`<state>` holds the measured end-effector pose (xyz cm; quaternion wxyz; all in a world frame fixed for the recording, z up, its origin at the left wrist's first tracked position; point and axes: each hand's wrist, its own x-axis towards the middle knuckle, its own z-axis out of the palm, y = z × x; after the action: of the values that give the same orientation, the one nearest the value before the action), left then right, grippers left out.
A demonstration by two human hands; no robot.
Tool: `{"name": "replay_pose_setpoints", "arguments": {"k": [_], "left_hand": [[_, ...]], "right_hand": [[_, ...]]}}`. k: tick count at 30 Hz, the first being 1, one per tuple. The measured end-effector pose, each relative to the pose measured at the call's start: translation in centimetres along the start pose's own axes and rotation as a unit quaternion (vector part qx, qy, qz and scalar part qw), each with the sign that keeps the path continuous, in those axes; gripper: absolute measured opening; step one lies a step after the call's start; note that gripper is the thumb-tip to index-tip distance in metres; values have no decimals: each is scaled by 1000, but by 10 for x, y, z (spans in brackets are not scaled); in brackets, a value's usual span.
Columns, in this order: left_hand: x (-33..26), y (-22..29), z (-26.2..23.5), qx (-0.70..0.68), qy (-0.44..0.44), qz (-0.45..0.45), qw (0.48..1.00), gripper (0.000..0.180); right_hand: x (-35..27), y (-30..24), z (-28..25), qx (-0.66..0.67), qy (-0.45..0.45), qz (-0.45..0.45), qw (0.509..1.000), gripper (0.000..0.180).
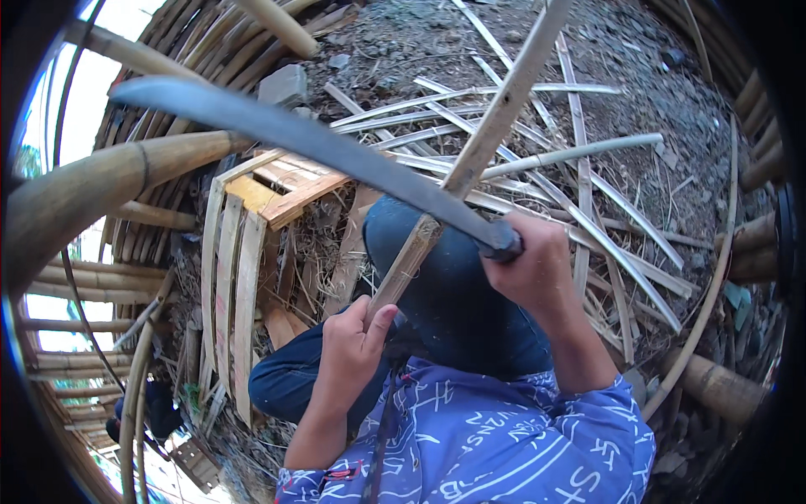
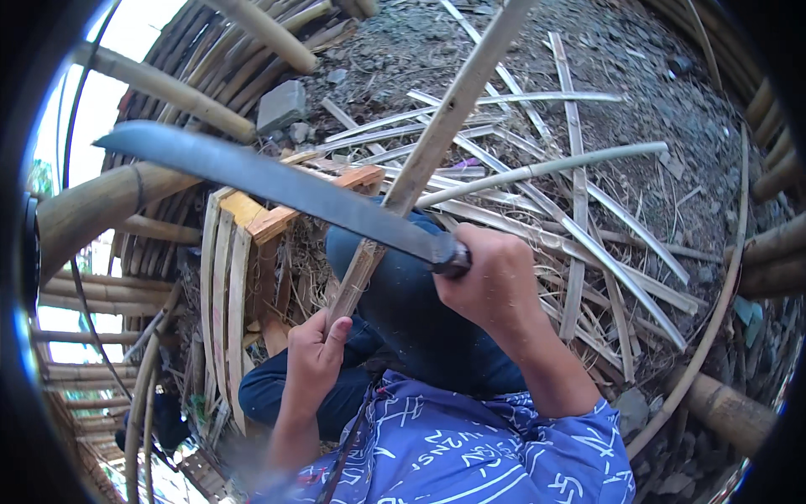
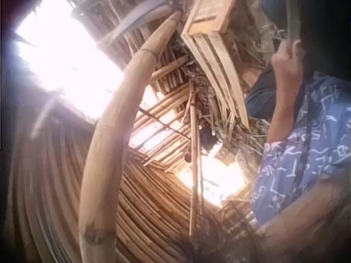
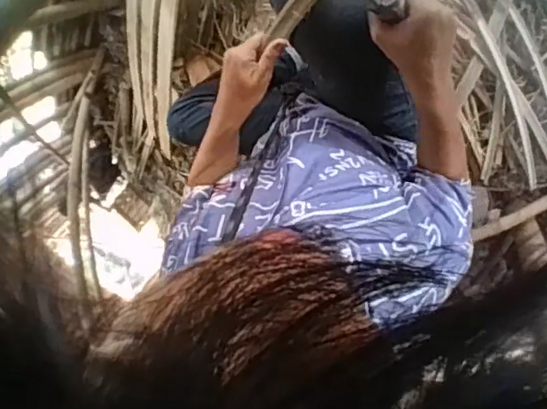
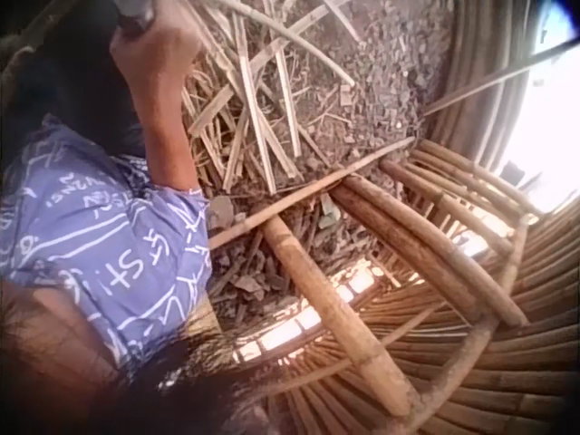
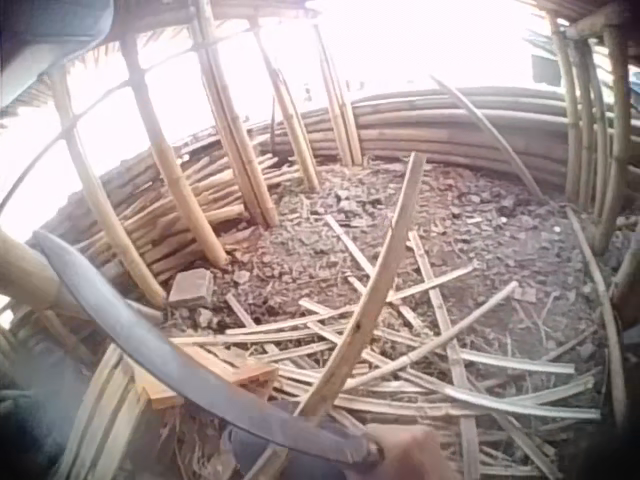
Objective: The person shaves a long bamboo strip with a machete and then uses a small knife to scrape and smooth the surface of the strip.
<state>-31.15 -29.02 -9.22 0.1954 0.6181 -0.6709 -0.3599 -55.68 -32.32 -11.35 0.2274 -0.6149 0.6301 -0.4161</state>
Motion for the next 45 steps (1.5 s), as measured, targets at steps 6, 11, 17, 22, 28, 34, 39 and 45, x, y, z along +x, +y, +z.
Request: {"name": "replay_pose_setpoints", "arguments": {"k": [6,11,17,22,28,34,39,45], "left_hand": [[-1,13,9,73,37,30,996,44],[-5,17,11,68,61,17,996,47],[-6,16,9,93,58,30,994,40],[-12,19,10,55,89,11,994,51],[-12,17,10,53,80,7,995,50],[-15,2,-1,74,146,-34,986,45],[-54,-54,-18,38,130,-157,978,43],[-40,-39,-45,-43,162,-157,973,46]], "right_hand": [[6,11,7,-109,-17,-19,994,15],[17,22,10,-158,-25,-46,986,23],[28,31,7,-184,-26,-72,980,27],[36,41,5,-206,11,-84,975,30],[42,50,5,-230,9,-96,968,33],[60,91,-8,-296,44,-39,953,27],[87,179,-64,-340,134,198,909,32],[52,174,-79,-241,230,204,921,29]]}}
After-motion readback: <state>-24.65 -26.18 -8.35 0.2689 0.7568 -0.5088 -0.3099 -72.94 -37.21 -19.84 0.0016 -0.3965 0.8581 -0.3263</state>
